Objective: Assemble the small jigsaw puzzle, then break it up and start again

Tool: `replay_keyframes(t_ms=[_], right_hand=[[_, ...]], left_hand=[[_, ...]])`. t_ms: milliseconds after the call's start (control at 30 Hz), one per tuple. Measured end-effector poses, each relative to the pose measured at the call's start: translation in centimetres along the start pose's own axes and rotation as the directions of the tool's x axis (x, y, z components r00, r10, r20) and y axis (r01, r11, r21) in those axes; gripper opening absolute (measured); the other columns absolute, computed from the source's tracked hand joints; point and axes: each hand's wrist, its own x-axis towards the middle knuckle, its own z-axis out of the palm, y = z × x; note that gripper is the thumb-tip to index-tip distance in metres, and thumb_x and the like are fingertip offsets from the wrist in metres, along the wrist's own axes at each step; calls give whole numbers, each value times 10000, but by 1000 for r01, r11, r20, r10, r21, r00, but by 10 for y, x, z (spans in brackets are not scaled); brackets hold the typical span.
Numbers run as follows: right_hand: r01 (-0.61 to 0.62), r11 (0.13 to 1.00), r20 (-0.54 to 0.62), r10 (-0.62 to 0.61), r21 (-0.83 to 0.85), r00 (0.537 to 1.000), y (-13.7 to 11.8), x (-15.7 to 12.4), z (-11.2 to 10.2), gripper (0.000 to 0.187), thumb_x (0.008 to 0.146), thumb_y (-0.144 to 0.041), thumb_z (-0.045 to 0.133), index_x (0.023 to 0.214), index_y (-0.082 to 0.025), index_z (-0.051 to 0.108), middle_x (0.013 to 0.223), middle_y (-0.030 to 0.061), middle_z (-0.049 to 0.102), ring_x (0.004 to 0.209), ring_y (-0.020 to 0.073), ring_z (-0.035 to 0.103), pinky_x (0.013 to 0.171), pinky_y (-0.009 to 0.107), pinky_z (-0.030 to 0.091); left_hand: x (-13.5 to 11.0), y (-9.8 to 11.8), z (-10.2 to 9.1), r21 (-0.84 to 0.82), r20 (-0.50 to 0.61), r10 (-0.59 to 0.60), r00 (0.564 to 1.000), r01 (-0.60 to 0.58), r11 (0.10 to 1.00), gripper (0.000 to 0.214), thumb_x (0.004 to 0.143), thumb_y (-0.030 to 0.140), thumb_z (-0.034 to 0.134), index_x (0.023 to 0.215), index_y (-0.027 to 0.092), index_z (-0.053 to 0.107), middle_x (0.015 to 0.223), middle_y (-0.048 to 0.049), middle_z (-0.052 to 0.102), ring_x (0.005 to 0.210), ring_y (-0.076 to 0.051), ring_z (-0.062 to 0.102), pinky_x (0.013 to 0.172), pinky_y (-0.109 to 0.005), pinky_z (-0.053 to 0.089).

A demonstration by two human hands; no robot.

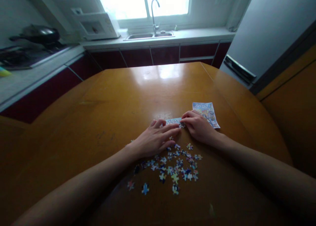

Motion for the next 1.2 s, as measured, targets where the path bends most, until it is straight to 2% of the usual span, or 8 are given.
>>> replay_keyframes(t_ms=[367,967,1200], right_hand=[[9,1000,-5,-9,1,1000,2,-1,2,266,845,-52,536,915,-216,733,998,81,673,975,233,578,898,417,473],[4,999,11,-4,-45,1000,0,1,2,242,877,-84,526,926,-197,735,1015,79,670,986,213,559,893,377,455],[3,999,12,-2,-51,1000,-1,2,1,239,886,-92,527,914,-211,732,1017,67,670,1000,213,555,909,371,444]], left_hand=[[-2,0,-1,56,14,1,1000,-2,998,508,1006,495,426,1476,301,403,1446,-7,513,1154,-280,390,1037,-423,295],[-4,-10,3,33,51,13,999,-15,999,613,980,643,310,1512,340,332,1535,45,419,1175,-290,358,993,-421,287],[-3,-12,4,37,104,-3,995,-1,999,624,976,645,323,1527,355,295,1561,55,375,1190,-306,346,997,-446,280]])
